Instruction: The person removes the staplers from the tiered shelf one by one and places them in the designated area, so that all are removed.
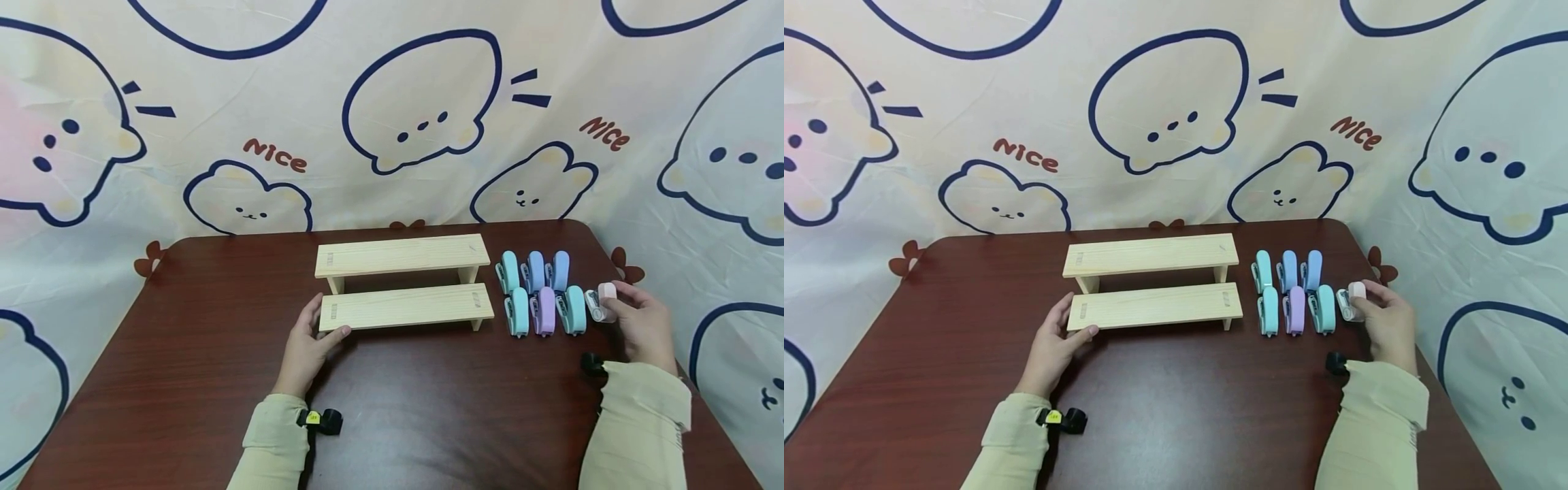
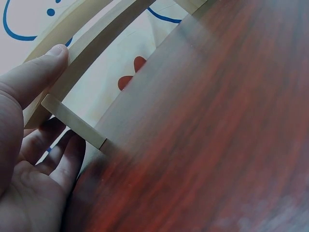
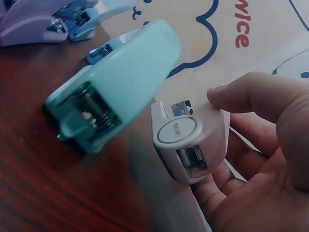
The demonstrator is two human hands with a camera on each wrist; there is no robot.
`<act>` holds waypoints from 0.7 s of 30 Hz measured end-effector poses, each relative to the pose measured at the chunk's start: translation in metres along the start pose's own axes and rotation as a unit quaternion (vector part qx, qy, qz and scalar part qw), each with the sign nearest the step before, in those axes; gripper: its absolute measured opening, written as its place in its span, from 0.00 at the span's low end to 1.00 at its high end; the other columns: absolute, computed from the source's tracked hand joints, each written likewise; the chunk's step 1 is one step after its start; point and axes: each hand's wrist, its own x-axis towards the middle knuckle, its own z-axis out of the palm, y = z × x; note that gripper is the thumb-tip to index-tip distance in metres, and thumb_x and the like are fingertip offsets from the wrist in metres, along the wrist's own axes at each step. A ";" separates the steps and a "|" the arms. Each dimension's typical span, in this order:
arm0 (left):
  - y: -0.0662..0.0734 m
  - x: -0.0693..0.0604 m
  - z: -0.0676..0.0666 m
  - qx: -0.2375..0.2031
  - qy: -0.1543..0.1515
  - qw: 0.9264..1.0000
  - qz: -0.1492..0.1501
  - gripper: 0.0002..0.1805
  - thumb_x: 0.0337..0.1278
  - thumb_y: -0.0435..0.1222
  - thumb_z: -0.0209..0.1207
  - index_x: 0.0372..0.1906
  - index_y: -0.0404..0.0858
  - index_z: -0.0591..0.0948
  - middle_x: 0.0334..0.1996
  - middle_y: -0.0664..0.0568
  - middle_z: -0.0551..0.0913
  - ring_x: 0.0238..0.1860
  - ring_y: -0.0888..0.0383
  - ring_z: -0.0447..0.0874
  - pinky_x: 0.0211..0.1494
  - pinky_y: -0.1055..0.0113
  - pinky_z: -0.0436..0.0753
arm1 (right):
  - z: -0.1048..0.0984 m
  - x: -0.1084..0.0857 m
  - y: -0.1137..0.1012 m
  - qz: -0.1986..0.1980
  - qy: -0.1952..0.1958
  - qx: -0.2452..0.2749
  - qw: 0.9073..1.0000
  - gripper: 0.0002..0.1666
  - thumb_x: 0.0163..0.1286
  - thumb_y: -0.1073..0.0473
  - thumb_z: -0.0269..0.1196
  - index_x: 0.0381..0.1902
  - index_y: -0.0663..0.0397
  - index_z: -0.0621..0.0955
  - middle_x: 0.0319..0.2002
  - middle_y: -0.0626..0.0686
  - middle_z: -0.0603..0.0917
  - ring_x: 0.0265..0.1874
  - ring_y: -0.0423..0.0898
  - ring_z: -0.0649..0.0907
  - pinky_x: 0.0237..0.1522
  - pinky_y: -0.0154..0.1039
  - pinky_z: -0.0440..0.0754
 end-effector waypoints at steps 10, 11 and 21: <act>0.000 -0.001 0.000 -0.005 -0.001 1.000 0.001 0.52 0.54 0.34 0.73 0.79 0.40 0.56 0.75 0.48 0.64 0.70 0.56 0.67 0.53 0.82 0.75 | 0.006 0.004 0.006 0.023 -0.004 -0.059 0.998 0.36 0.74 0.50 0.62 0.76 0.51 0.67 0.73 0.62 0.62 0.53 0.45 0.69 0.36 0.22 0.75; 0.001 -0.001 0.000 -0.004 -0.002 1.000 0.001 0.52 0.54 0.34 0.73 0.79 0.40 0.56 0.75 0.48 0.64 0.70 0.56 0.66 0.53 0.82 0.75 | 0.006 0.005 0.006 0.025 -0.004 -0.059 0.998 0.36 0.74 0.50 0.61 0.76 0.51 0.67 0.74 0.62 0.62 0.54 0.46 0.68 0.37 0.22 0.75; 0.001 0.000 0.000 0.010 -0.002 1.000 -0.004 0.52 0.53 0.36 0.74 0.80 0.41 0.56 0.75 0.49 0.64 0.71 0.58 0.65 0.55 0.80 0.74 | 0.011 0.008 0.007 0.043 -0.011 -0.051 0.998 0.36 0.75 0.48 0.60 0.77 0.47 0.66 0.77 0.60 0.57 0.63 0.53 0.64 0.68 0.49 0.70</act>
